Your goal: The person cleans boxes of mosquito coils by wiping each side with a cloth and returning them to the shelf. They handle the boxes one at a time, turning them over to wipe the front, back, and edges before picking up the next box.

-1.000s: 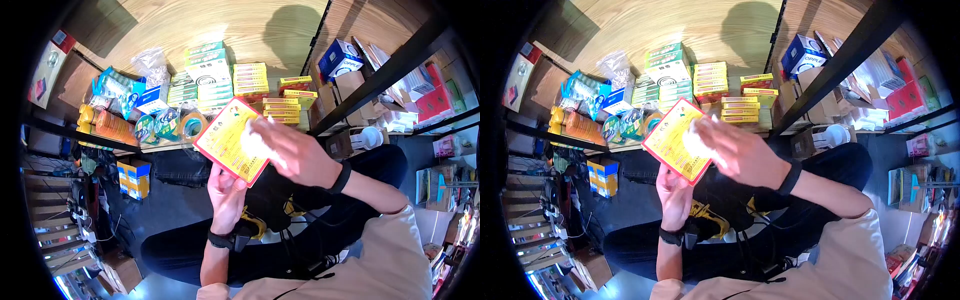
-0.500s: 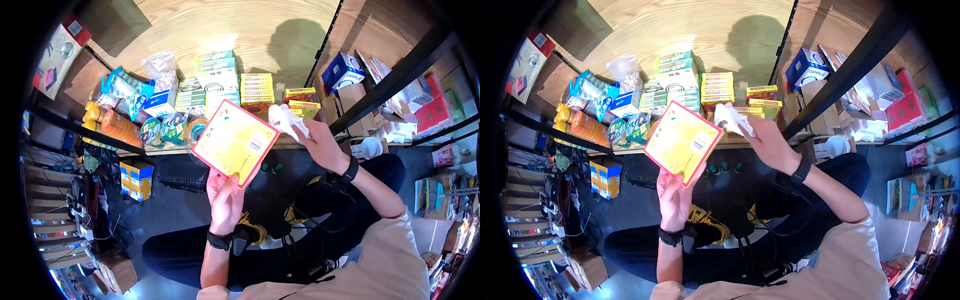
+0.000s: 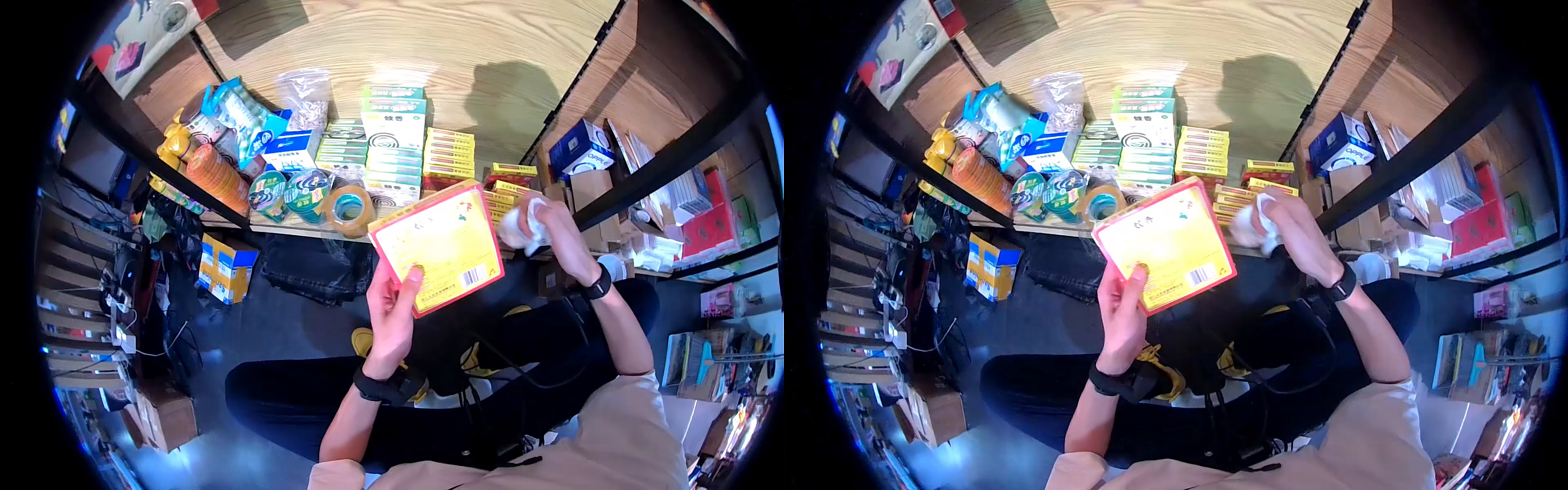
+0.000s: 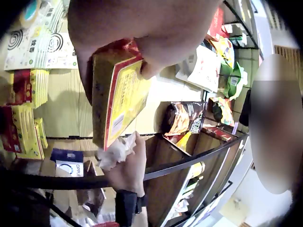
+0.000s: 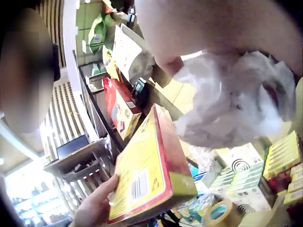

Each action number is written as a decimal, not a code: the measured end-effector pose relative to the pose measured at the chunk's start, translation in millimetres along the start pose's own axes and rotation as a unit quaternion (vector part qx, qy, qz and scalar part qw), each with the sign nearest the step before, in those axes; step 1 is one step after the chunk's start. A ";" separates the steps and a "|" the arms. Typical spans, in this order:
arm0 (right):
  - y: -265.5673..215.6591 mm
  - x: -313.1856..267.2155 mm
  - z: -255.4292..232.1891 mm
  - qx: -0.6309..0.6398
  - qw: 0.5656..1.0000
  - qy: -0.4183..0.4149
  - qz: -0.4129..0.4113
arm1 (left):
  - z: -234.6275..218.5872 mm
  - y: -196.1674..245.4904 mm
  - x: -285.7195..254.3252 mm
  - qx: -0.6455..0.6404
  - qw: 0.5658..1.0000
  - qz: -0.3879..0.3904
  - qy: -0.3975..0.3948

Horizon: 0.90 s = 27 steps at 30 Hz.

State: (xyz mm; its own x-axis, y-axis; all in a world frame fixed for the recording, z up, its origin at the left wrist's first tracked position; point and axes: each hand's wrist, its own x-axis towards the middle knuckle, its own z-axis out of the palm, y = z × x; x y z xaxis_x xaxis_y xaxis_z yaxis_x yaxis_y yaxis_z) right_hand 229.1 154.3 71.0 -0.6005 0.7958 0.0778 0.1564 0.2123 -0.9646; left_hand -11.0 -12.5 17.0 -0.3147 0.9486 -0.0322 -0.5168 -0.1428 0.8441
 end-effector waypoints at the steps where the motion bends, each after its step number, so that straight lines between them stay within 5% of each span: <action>1: -2.4 -0.9 -3.4 -0.003 1.000 -0.003 -0.002 | 2.4 1.2 0.3 0.031 0.999 0.016 -0.014; 3: -16.3 -4.3 -10.7 -0.162 0.987 -0.011 0.018 | 5.1 6.1 -0.8 0.066 0.997 0.038 -0.025; 5: -41.2 -6.1 -4.9 -0.265 0.963 -0.001 -0.056 | 1.9 9.8 -2.2 0.282 0.948 0.032 -0.143; 7: -53.5 -6.1 3.5 -0.332 0.931 -0.014 -0.150 | 12.2 7.0 -3.5 0.303 0.936 0.061 -0.170; 11: -30.5 -9.1 11.9 -0.356 0.910 -0.169 -0.131 | 5.6 -8.9 -3.2 0.313 0.929 0.043 -0.190; 15: -29.5 -8.7 18.3 -0.410 0.893 -0.178 -0.062 | 8.3 -8.4 -0.3 0.323 0.930 0.051 -0.169; 19: -27.4 31.1 -19.2 -0.464 0.880 0.000 -0.104 | 0.2 -18.3 9.1 0.347 0.928 0.132 -0.022; 23: -6.3 99.5 -52.1 -0.543 0.816 0.175 -0.093 | -6.8 -14.8 6.9 0.294 0.949 0.108 -0.036; 24: 3.6 120.2 -55.8 -0.566 0.807 0.165 -0.033 | -4.4 -13.5 4.4 0.288 0.952 0.096 -0.040; 27: 60.5 168.0 -72.7 -0.643 0.752 0.145 -0.024 | -3.1 -11.9 -3.6 0.297 0.947 0.092 -0.081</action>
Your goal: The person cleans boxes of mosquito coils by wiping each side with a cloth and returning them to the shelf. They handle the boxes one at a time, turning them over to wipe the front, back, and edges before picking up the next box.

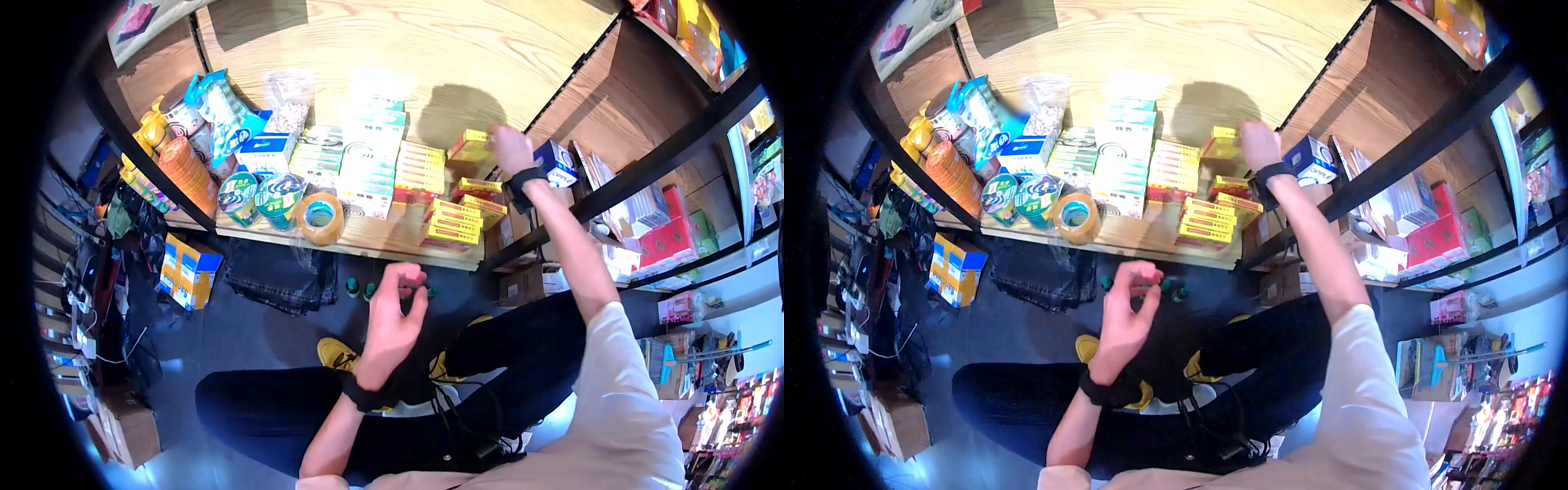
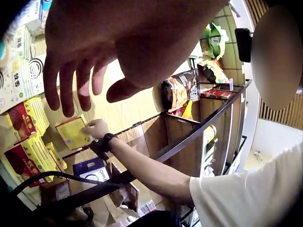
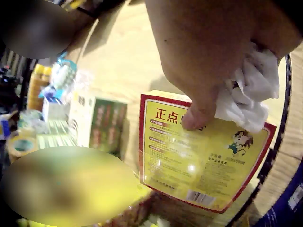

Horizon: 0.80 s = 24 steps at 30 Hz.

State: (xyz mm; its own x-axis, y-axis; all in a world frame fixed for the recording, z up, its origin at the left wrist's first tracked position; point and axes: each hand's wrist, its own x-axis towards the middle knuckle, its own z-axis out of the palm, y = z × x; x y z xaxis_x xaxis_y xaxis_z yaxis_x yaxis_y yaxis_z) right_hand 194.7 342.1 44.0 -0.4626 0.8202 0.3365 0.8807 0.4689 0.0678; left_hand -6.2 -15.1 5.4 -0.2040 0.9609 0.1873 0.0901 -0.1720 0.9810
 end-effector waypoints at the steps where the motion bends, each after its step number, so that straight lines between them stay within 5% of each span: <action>1: 9.5 8.6 28.7 -0.026 0.999 -0.027 0.028 | 1.2 3.5 -1.8 -0.022 1.000 -0.008 0.003; 11: 52.6 10.0 146.6 -0.077 0.984 -0.148 0.064 | -2.2 -0.5 -2.4 -0.013 1.000 -0.016 -0.007; 18: 67.2 15.8 181.8 -0.118 0.964 -0.237 0.040 | -4.5 -5.9 4.8 0.018 0.999 -0.039 -0.021; 24: 52.7 18.4 163.9 -0.069 0.977 -0.199 0.041 | -4.0 -3.8 6.4 0.023 0.998 -0.056 -0.025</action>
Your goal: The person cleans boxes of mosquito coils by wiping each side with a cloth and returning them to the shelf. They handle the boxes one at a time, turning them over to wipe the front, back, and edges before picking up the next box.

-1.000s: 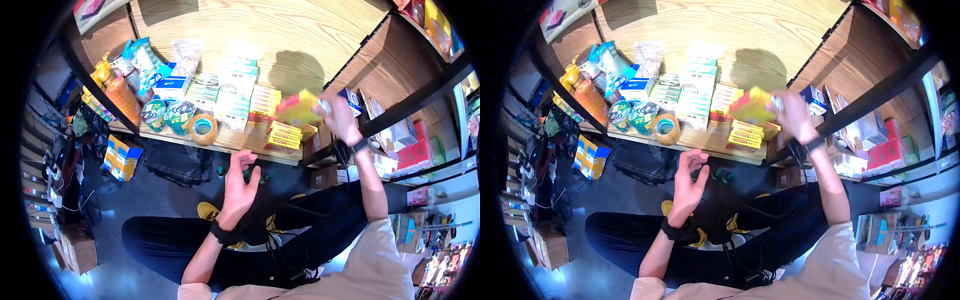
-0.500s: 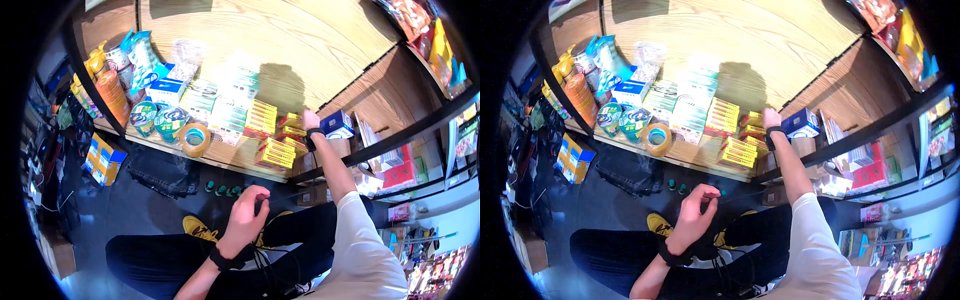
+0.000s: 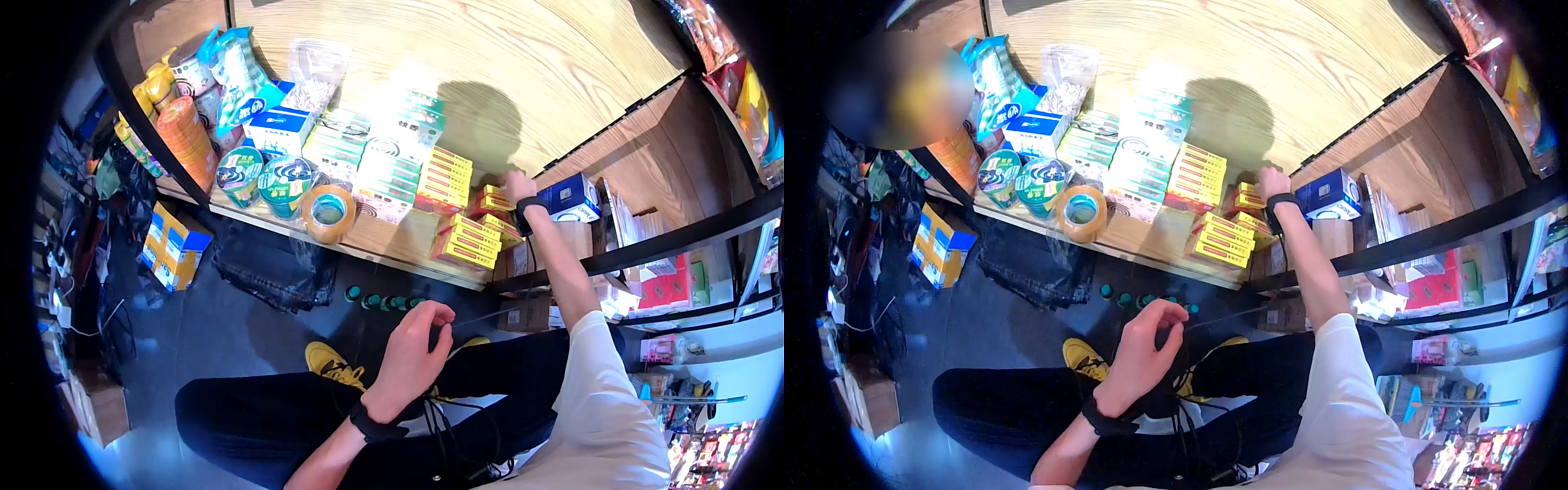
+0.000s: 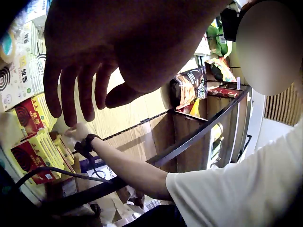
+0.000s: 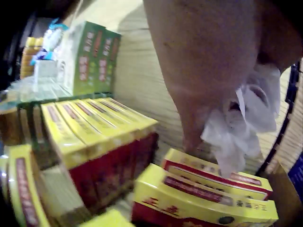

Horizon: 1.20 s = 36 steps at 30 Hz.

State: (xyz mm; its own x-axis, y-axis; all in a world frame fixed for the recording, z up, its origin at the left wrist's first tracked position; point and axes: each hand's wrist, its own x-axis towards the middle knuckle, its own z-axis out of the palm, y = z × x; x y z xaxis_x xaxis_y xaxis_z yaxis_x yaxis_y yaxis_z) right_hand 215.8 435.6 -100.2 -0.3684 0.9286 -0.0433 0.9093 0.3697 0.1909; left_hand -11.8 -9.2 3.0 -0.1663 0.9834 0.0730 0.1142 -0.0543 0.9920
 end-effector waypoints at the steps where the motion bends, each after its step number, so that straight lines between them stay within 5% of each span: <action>1: -15.7 -8.5 -14.8 0.009 0.999 0.032 -0.020 | 0.9 0.8 -0.2 0.003 1.000 0.009 0.002; 3: -54.1 -27.8 -28.6 0.029 0.990 0.106 -0.091 | 2.9 1.7 -0.5 0.005 1.000 0.012 -0.002; 6: -109.6 -67.1 -49.6 0.116 0.967 0.106 -0.198 | 7.4 2.1 -3.4 0.006 1.000 0.021 -0.010; 8: -126.8 -72.5 -40.4 0.060 0.966 0.097 -0.233 | 10.2 4.6 -6.2 0.008 1.000 0.025 -0.012; 15: -144.7 -67.5 -17.9 0.016 0.967 0.150 -0.205 | 8.6 4.6 -10.0 -0.006 0.996 0.089 0.019; 26: -125.8 -59.0 -15.5 0.025 0.980 0.077 -0.181 | 4.3 8.2 -8.7 -0.012 0.997 0.077 0.017; 36: -80.2 -159.2 -207.9 0.188 0.934 0.199 -0.228 | -1.6 -1.8 4.9 -0.008 0.993 0.044 0.113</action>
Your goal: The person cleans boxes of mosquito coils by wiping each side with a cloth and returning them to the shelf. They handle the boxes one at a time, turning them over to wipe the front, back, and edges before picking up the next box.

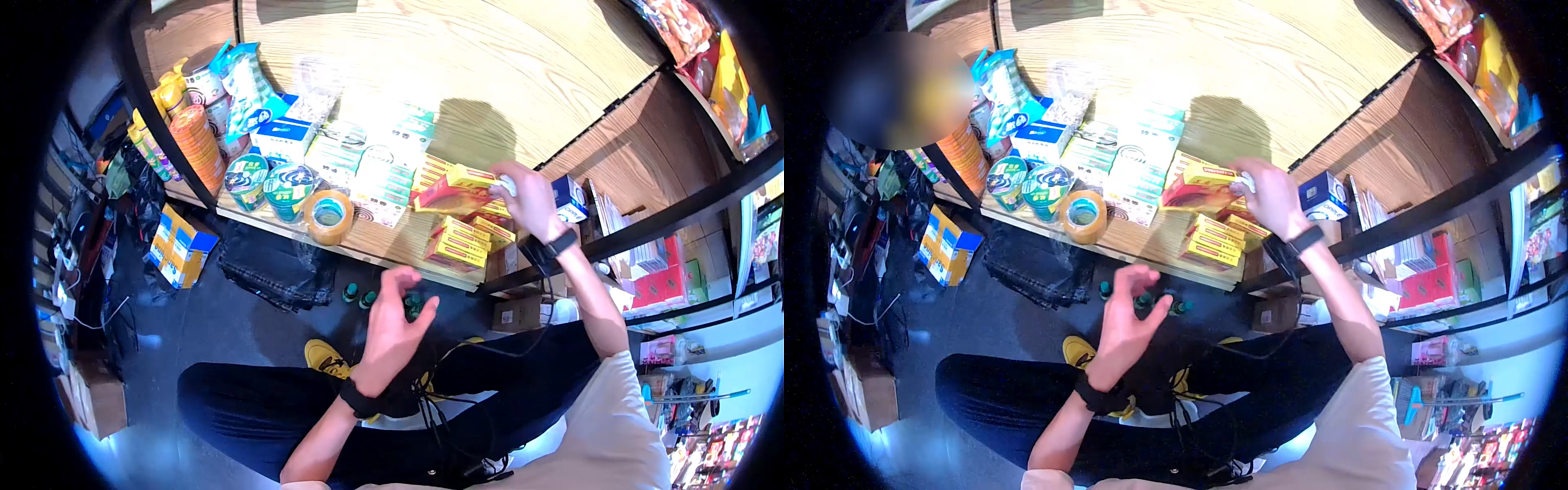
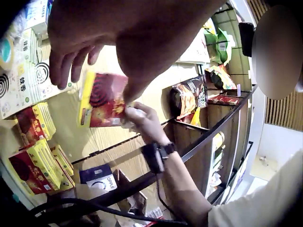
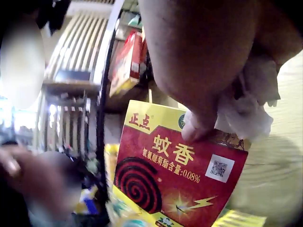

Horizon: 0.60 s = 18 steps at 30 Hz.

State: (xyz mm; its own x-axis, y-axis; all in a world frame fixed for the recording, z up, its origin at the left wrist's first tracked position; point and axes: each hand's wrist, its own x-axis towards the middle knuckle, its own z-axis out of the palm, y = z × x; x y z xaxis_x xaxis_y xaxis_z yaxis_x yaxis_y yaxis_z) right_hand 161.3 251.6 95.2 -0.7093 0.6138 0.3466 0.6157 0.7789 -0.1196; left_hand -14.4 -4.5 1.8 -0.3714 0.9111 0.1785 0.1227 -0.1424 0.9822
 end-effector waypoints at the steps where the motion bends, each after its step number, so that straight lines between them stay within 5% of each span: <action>1: -10.0 -6.8 -16.1 0.072 0.997 -0.016 0.007 | 1.3 1.1 1.8 0.017 1.000 0.010 0.017; 3: -42.7 -28.0 -47.8 0.194 0.979 -0.049 0.040 | 3.8 4.4 2.4 0.039 0.999 0.019 0.027; 5: -69.2 -67.6 -50.5 0.339 0.936 -0.075 0.059 | 9.0 12.5 -2.1 -0.100 0.994 0.050 0.017; 6: -78.6 -88.6 -43.4 0.412 0.906 -0.076 0.058 | 7.5 24.4 -10.7 -0.076 0.993 0.073 -0.047; 9: -79.4 -92.8 -41.7 0.421 0.901 -0.085 0.068 | 14.4 29.8 -14.8 -0.039 0.994 0.100 -0.016; 12: -74.0 -97.9 -40.1 0.302 0.950 0.035 0.074 | 19.7 14.0 -20.6 -0.011 0.998 0.058 0.021; 13: -75.8 -98.4 -53.6 0.383 0.910 0.018 0.158 | 20.9 8.7 -18.9 -0.007 0.997 0.074 0.032; 16: -81.9 -103.3 -71.2 0.544 0.817 0.063 0.181 | 21.4 -3.4 -15.1 0.030 0.996 0.078 0.029; 18: -97.6 -110.8 -57.9 0.419 0.897 0.126 0.058 | 22.5 -9.9 -15.8 0.064 0.995 0.071 0.002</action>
State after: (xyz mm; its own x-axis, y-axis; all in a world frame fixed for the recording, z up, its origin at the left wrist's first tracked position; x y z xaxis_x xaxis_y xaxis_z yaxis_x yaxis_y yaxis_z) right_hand 199.7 100.1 122.4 -0.4916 0.7306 0.4739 0.1308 0.6000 -0.7892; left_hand 11.0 -8.8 -12.1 -0.3460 0.8836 0.3154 0.2898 -0.2191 0.9317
